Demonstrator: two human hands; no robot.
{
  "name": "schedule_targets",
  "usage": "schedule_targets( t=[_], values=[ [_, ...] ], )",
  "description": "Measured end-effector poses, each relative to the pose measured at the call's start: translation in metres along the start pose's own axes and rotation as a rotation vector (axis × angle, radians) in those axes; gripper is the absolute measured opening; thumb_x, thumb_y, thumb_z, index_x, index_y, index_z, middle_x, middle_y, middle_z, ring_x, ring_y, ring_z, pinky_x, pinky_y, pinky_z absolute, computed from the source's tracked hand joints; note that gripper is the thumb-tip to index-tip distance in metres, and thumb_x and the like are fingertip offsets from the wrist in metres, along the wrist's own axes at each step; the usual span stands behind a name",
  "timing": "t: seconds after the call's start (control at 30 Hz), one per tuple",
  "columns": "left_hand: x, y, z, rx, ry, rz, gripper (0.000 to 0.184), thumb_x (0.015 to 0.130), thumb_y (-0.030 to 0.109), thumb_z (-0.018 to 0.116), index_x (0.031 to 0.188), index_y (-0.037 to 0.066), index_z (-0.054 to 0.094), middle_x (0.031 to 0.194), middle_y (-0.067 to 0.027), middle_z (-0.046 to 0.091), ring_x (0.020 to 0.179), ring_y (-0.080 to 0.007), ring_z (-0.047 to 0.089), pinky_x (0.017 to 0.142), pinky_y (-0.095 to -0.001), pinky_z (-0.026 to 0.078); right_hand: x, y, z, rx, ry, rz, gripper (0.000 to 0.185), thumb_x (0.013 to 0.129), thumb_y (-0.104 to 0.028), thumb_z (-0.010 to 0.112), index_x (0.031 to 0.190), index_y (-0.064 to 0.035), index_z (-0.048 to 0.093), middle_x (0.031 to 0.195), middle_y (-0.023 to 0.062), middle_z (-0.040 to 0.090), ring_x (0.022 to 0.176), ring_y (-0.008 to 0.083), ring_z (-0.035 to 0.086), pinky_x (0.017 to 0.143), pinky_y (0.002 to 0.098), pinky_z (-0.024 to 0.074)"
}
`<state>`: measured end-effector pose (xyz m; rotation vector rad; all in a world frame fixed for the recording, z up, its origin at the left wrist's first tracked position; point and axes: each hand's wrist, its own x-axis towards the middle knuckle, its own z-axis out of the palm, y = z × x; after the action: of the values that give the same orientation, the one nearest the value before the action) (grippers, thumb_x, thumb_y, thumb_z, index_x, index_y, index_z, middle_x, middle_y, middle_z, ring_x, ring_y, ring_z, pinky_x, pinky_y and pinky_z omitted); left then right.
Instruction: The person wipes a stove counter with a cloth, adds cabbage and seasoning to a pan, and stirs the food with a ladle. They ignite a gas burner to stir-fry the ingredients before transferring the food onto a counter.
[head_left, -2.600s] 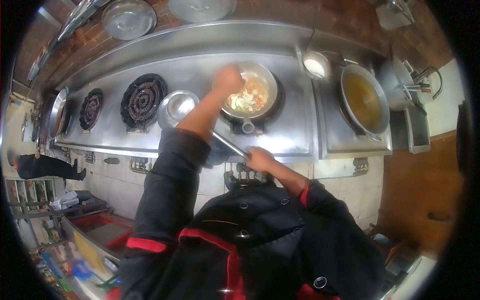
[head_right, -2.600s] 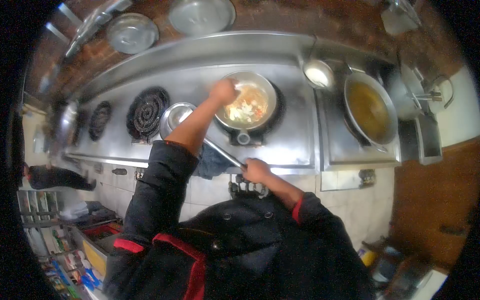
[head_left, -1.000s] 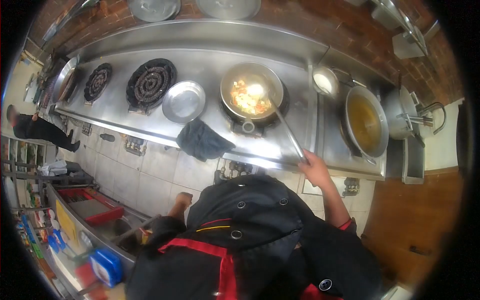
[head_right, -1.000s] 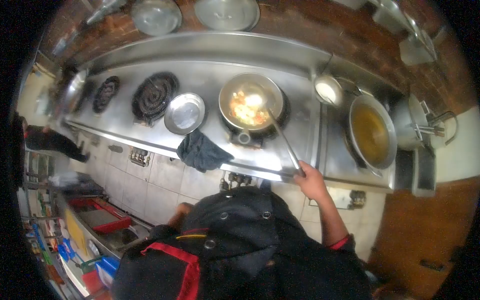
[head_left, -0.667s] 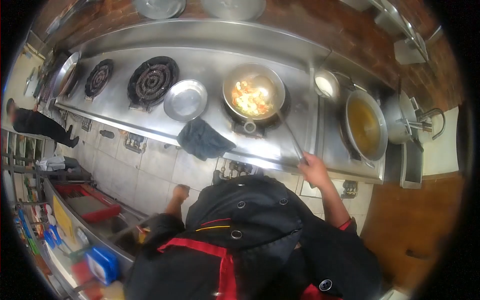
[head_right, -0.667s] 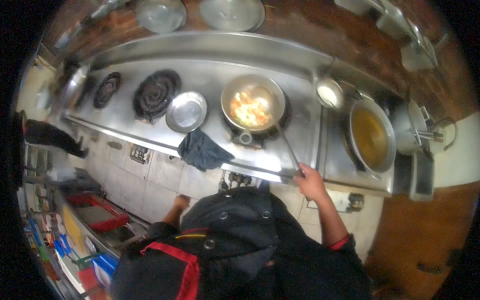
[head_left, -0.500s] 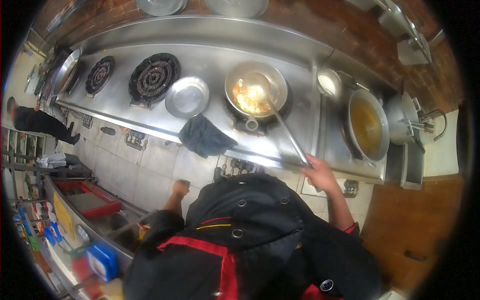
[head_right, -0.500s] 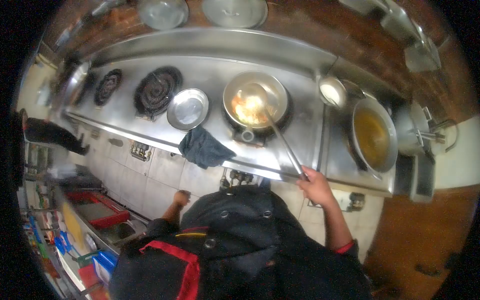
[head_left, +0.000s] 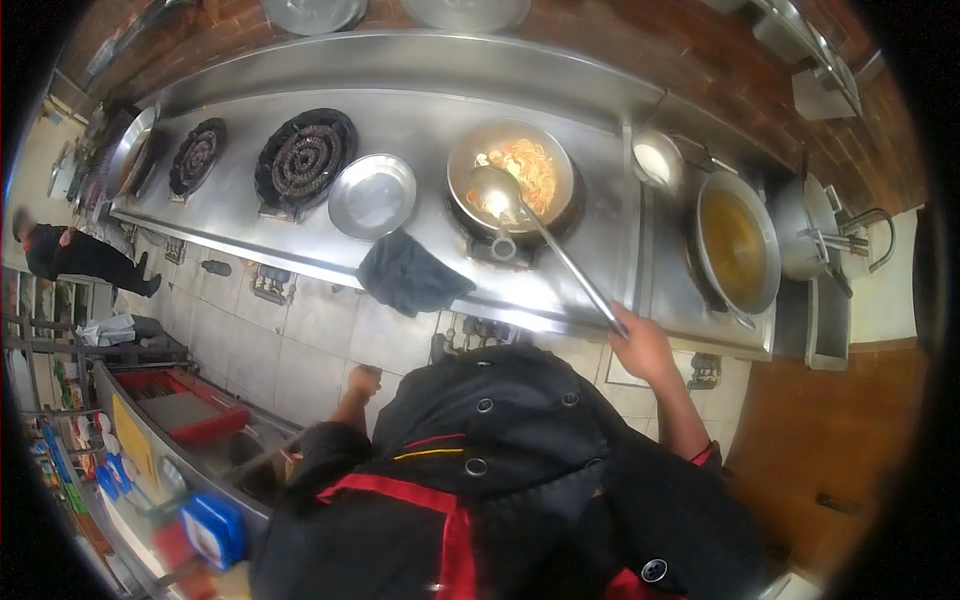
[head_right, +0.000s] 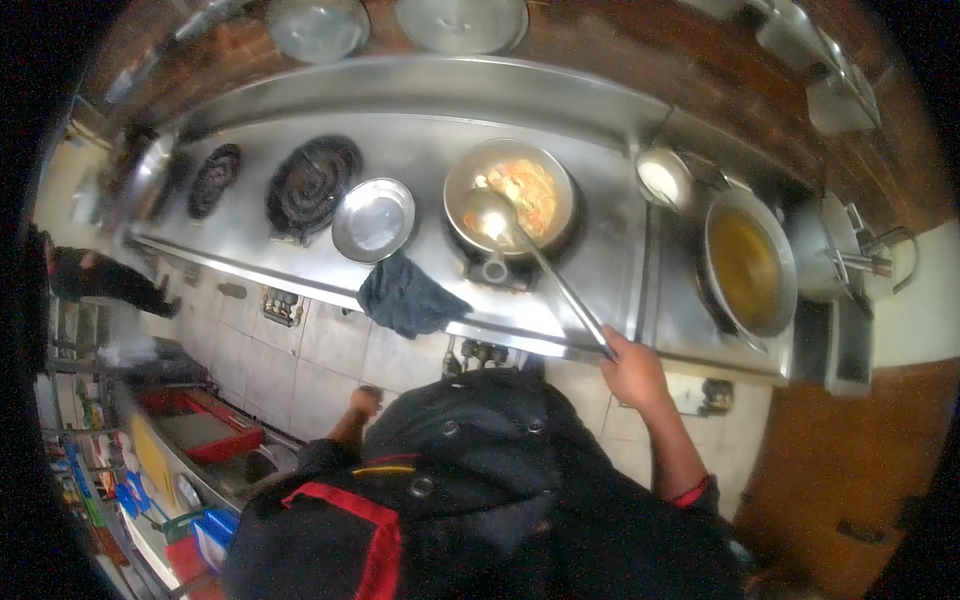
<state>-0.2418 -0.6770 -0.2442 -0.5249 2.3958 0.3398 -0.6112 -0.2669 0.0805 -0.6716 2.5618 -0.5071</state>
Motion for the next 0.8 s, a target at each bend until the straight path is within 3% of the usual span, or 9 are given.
schedule_targets(
  t=[0.1, 0.2, 0.3, 0.37, 0.5, 0.57, 0.7, 0.8],
  values=[
    [0.010, -0.008, 0.012, 0.056, 0.079, 0.134, 0.017, 0.084, 0.017, 0.053, 0.087, 0.006, 0.066, 0.079, -0.0090, 0.068, 0.064, -0.0204, 0.065, 0.059, -0.0354, 0.051, 0.007, 0.003, 0.001, -0.011, 0.036, 0.014, 0.052, 0.082, -0.018, 0.060, 0.132, -0.0081, 0.050, 0.101, 0.0227, 0.065, 0.091, 0.0389, 0.062, 0.082, 0.0442, 0.0490],
    [0.000, 0.005, 0.001, -0.188, -0.088, -0.092, 0.015, 0.081, 0.017, 0.059, 0.090, 0.007, 0.065, 0.083, -0.0092, 0.069, 0.072, -0.0217, 0.066, 0.062, -0.0364, 0.051, 0.021, 0.003, 0.020, 0.013, 0.159, 0.076, 0.052, 0.082, -0.017, 0.061, 0.131, -0.0069, 0.050, 0.102, 0.0224, 0.065, 0.093, 0.0384, 0.062, 0.082, 0.0439, 0.0492],
    [-0.011, 0.014, -0.005, -0.161, -0.101, -0.071, 0.013, 0.080, 0.016, 0.060, 0.089, 0.008, 0.065, 0.087, -0.0090, 0.068, 0.082, -0.0222, 0.066, 0.068, -0.0373, 0.051, 0.025, 0.003, 0.025, -0.119, 0.207, 0.150, 0.052, 0.081, -0.016, 0.062, 0.131, -0.0051, 0.050, 0.103, 0.0223, 0.065, 0.095, 0.0383, 0.062, 0.083, 0.0432, 0.0494],
    [-0.016, 0.014, -0.001, 0.161, 0.002, 0.094, 0.014, 0.080, 0.018, 0.058, 0.088, 0.008, 0.064, 0.090, -0.0085, 0.068, 0.090, -0.0229, 0.064, 0.073, -0.0377, 0.051, 0.023, 0.010, 0.022, 0.081, 0.158, 0.049, 0.050, 0.081, -0.015, 0.061, 0.129, -0.0040, 0.052, 0.104, 0.0221, 0.065, 0.096, 0.0384, 0.062, 0.083, 0.0424, 0.0494],
    [-0.013, 0.012, 0.011, 0.126, -0.085, 0.067, 0.015, 0.078, 0.018, 0.061, 0.088, 0.008, 0.064, 0.093, -0.0088, 0.068, 0.092, -0.0251, 0.064, 0.074, -0.0388, 0.051, 0.026, 0.015, 0.005, 0.235, 0.059, 0.038, 0.049, 0.081, -0.014, 0.061, 0.128, -0.0039, 0.052, 0.104, 0.0225, 0.064, 0.097, 0.0384, 0.061, 0.084, 0.0416, 0.0492],
    [-0.010, 0.009, 0.021, 0.001, -0.026, 0.042, 0.018, 0.073, 0.018, 0.066, 0.088, 0.008, 0.064, 0.093, -0.0093, 0.068, 0.092, -0.0276, 0.064, 0.075, -0.0396, 0.051, 0.039, 0.013, 0.006, 0.077, 0.150, 0.072, 0.047, 0.082, -0.017, 0.059, 0.128, -0.0048, 0.053, 0.105, 0.0222, 0.064, 0.097, 0.0387, 0.061, 0.084, 0.0423, 0.0489],
    [-0.007, 0.013, 0.013, 0.093, -0.073, 0.080, 0.019, 0.072, 0.019, 0.067, 0.087, 0.008, 0.064, 0.094, -0.0102, 0.068, 0.092, -0.0288, 0.064, 0.075, -0.0408, 0.051, 0.069, -0.001, 0.008, -0.110, 0.160, 0.123, 0.045, 0.085, -0.021, 0.057, 0.127, -0.0070, 0.054, 0.103, 0.0215, 0.064, 0.093, 0.0391, 0.061, 0.083, 0.0444, 0.0486],
    [-0.004, 0.007, 0.021, 0.150, -0.025, 0.145, 0.019, 0.071, 0.020, 0.067, 0.086, 0.008, 0.065, 0.092, -0.0117, 0.068, 0.091, -0.0300, 0.064, 0.075, -0.0420, 0.052, 0.072, 0.015, 0.006, -0.180, 0.169, -0.063, 0.043, 0.086, -0.024, 0.056, 0.128, -0.0133, 0.055, 0.101, 0.0207, 0.065, 0.091, 0.0386, 0.061, 0.082, 0.0454, 0.0486]
  ],
)
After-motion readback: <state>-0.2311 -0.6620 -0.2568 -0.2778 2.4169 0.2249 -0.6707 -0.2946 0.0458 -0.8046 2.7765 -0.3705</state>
